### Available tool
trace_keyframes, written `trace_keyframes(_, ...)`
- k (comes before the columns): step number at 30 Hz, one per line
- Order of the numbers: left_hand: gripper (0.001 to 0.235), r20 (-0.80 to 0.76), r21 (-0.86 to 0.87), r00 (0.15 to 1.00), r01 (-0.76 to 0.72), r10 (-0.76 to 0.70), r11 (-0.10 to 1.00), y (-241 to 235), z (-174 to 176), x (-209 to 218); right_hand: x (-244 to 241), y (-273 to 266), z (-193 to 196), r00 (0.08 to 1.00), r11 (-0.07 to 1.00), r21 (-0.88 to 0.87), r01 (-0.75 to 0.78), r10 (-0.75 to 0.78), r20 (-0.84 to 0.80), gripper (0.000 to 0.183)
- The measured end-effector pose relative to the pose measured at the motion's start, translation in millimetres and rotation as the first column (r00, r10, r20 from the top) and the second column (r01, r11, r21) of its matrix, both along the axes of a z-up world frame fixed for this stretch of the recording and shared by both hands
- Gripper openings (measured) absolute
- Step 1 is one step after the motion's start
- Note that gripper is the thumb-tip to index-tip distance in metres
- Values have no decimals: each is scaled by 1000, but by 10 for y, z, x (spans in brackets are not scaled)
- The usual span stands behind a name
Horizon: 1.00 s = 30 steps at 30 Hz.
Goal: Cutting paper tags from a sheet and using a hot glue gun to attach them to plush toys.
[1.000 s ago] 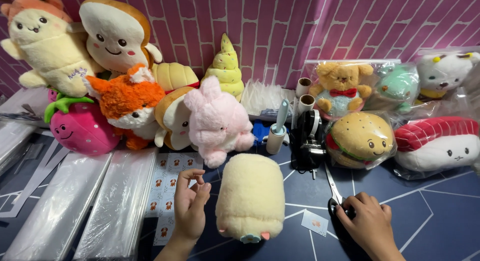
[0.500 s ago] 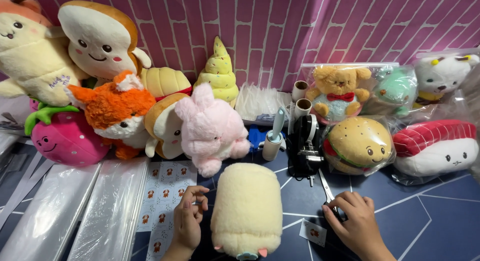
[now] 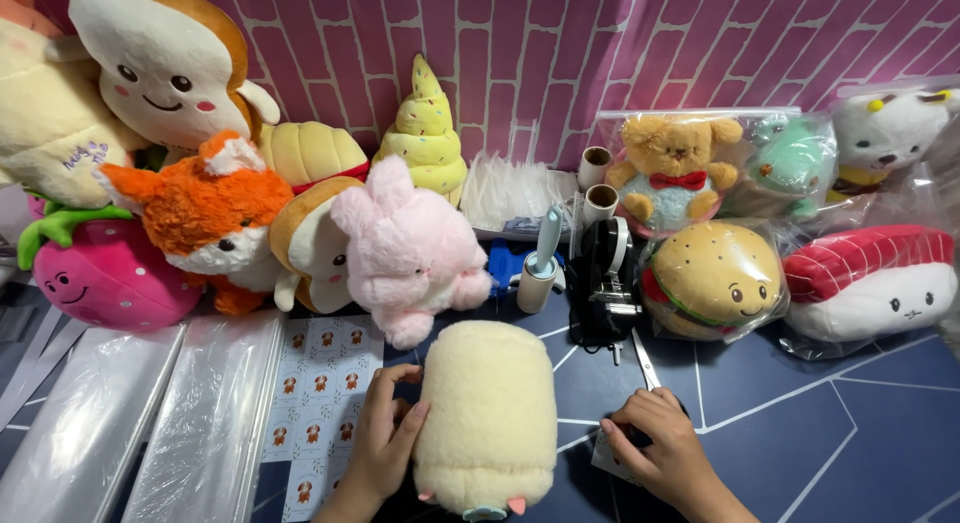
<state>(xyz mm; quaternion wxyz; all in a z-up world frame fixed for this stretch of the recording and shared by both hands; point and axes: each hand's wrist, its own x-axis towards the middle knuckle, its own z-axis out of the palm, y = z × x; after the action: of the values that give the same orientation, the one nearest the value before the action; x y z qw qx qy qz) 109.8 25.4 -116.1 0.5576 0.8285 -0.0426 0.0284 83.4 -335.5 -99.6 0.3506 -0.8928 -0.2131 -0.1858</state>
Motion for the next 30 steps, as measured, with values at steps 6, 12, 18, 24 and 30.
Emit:
trace_keyframes(6,60,-68,-89,997,24,-30,996,-27,150,-13,-2,4,38,1000,999,32,12,-11,-21,27)
trace_keyframes(12,79,49,-29,990,133,-132,991,-73,201,-14,27,-105,16,999,997,58,48,-49,23,27)
trace_keyframes(18,78,-68,-242,984,144,-165,960,-95,152,9,61,-394,-34,955,957,31,289,-286,-84,31)
trace_keyframes(24,74,-208,-255,969,75,-131,964,-112,225,13,-60,-263,546,727,943,-331,37,-253,-639,44)
trace_keyframes(30,73,-220,-251,967,68,-125,966,-105,198,24,-99,-88,427,735,825,-560,-80,-331,-592,29)
